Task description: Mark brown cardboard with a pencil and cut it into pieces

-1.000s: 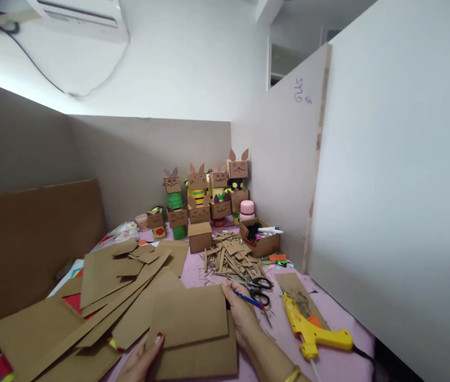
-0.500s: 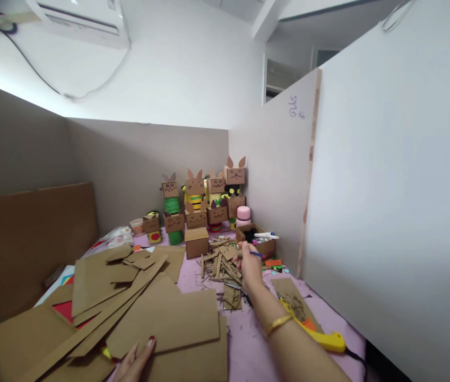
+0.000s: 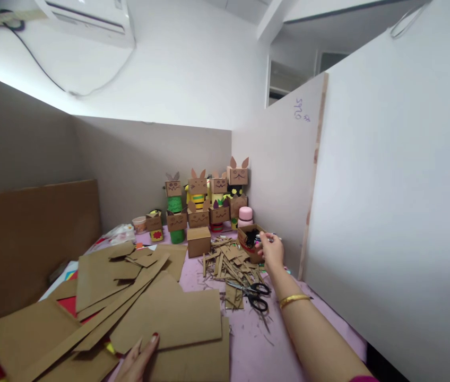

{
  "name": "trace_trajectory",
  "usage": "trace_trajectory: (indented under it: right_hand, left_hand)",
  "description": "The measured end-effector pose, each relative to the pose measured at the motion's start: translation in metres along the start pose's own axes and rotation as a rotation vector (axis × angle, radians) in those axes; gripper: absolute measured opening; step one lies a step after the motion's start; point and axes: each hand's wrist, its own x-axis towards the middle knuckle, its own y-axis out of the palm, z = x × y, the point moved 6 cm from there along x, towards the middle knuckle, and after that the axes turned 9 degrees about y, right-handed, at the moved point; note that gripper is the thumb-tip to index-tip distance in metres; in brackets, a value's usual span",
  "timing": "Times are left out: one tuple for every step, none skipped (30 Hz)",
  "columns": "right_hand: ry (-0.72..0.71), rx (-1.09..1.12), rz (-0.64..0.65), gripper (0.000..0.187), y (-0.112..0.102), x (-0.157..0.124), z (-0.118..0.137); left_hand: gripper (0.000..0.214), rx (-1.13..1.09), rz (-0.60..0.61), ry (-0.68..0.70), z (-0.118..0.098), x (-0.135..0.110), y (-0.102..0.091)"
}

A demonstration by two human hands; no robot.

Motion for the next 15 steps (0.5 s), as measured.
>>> trace_trajectory:
  right_hand:
    - [-0.018,0.003,-0.015,0.024,-0.002,-0.002,0.0]
    - [-0.039,0.008,-0.027,0.025,-0.005,-0.006,-0.002]
    - [-0.059,0.012,-0.029,0.025,-0.006,-0.011,-0.004]
    - [-0.077,0.012,-0.014,0.025,-0.005,-0.018,-0.007]
    - [-0.087,0.005,0.024,0.023,-0.003,-0.027,-0.012]
    - [-0.088,-0.009,0.087,0.021,0.002,-0.038,-0.018]
    - [-0.076,-0.032,0.174,0.019,0.008,-0.05,-0.027]
    - [-0.057,-0.059,0.276,0.018,0.017,-0.065,-0.036]
    - [-0.031,-0.085,0.377,0.019,0.025,-0.081,-0.046]
    - [-0.005,-0.107,0.476,0.023,0.033,-0.097,-0.055]
    - [0.019,-0.121,0.577,0.026,0.041,-0.113,-0.064]
    - [0.043,-0.123,0.671,0.029,0.048,-0.127,-0.071]
    - [0.063,-0.119,0.747,0.032,0.053,-0.138,-0.076]
    - [0.084,-0.11,0.807,0.034,0.057,-0.147,-0.081]
    - [0.104,-0.099,0.85,0.037,0.06,-0.153,-0.084]
  left_hand:
    - [0.049,-0.011,-0.01,0.002,-0.002,-0.003,0.0]
    - [0.049,-0.028,-0.017,0.01,-0.003,-0.005,0.0]
    - [0.05,-0.048,-0.025,0.018,-0.004,-0.008,0.0]
    - [0.051,-0.072,-0.031,0.026,-0.005,-0.01,0.0]
    - [0.052,-0.096,-0.031,0.032,-0.006,-0.012,0.001]
    - [0.053,-0.115,-0.026,0.037,-0.007,-0.013,0.001]
    - [0.053,-0.129,-0.015,0.038,-0.008,-0.015,0.003]
    - [0.052,-0.141,-0.004,0.041,-0.01,-0.017,0.004]
    - [0.051,-0.156,0.016,0.045,-0.011,-0.018,0.006]
    - [0.05,-0.177,0.04,0.049,-0.013,-0.02,0.008]
    - [0.049,-0.2,0.057,0.049,-0.014,-0.021,0.01]
    - [0.05,-0.218,0.061,0.048,-0.015,-0.022,0.011]
    - [0.052,-0.226,0.05,0.043,-0.016,-0.022,0.01]
    - [0.056,-0.223,0.026,0.036,-0.016,-0.023,0.009]
    - [0.06,-0.214,-0.004,0.029,-0.015,-0.022,0.006]
